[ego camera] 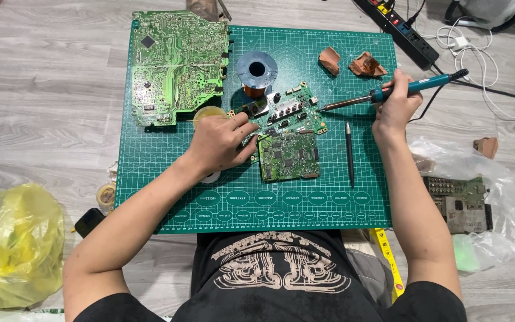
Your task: Soldering electronic components onto a circuit board using a soldering iron and solder wire on a green cutting mat.
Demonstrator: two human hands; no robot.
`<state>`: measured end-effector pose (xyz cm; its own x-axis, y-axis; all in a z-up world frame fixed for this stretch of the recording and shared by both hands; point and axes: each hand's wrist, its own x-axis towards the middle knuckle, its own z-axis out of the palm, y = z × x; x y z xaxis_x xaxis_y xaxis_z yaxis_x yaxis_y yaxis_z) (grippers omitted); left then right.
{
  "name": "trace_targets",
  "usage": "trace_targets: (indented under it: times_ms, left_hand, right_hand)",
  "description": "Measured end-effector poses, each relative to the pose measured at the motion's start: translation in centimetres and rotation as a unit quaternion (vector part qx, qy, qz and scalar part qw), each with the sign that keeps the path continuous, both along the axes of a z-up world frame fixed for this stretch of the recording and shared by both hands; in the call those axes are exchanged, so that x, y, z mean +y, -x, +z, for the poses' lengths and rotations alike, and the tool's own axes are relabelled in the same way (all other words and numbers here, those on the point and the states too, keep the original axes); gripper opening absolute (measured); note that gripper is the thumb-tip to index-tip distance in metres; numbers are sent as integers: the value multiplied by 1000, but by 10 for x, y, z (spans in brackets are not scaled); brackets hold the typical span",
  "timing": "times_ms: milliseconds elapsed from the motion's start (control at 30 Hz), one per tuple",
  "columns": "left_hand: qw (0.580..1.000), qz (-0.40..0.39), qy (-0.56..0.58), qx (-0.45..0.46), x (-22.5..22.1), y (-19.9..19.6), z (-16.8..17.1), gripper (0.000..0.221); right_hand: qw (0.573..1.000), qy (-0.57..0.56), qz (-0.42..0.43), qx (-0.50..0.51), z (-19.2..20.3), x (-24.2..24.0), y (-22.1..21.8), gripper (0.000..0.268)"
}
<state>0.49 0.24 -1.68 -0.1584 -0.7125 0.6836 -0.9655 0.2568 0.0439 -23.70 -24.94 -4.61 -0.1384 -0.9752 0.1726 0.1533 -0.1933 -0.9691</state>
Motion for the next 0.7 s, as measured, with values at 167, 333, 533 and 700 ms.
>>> trace_targets:
  times_ms: [167, 333, 533, 700]
  left_hand:
    - [1000, 3, 0, 4, 0, 0, -2, 16]
    - [1000, 4, -2, 1, -1, 0, -3, 15]
    - [1000, 9, 0, -3, -1, 0, -1, 16]
    - [1000, 8, -6, 5, 0, 1, -1, 15]
  right_hand:
    - [1000, 0, -1, 9, 3, 3, -1, 32]
    - [1000, 4, -3, 10, 2, 2, -1, 32]
    - [1000, 2, 6, -4, 9, 12, -5, 31]
    - [1000, -3, 14, 17, 13, 17, -6, 33]
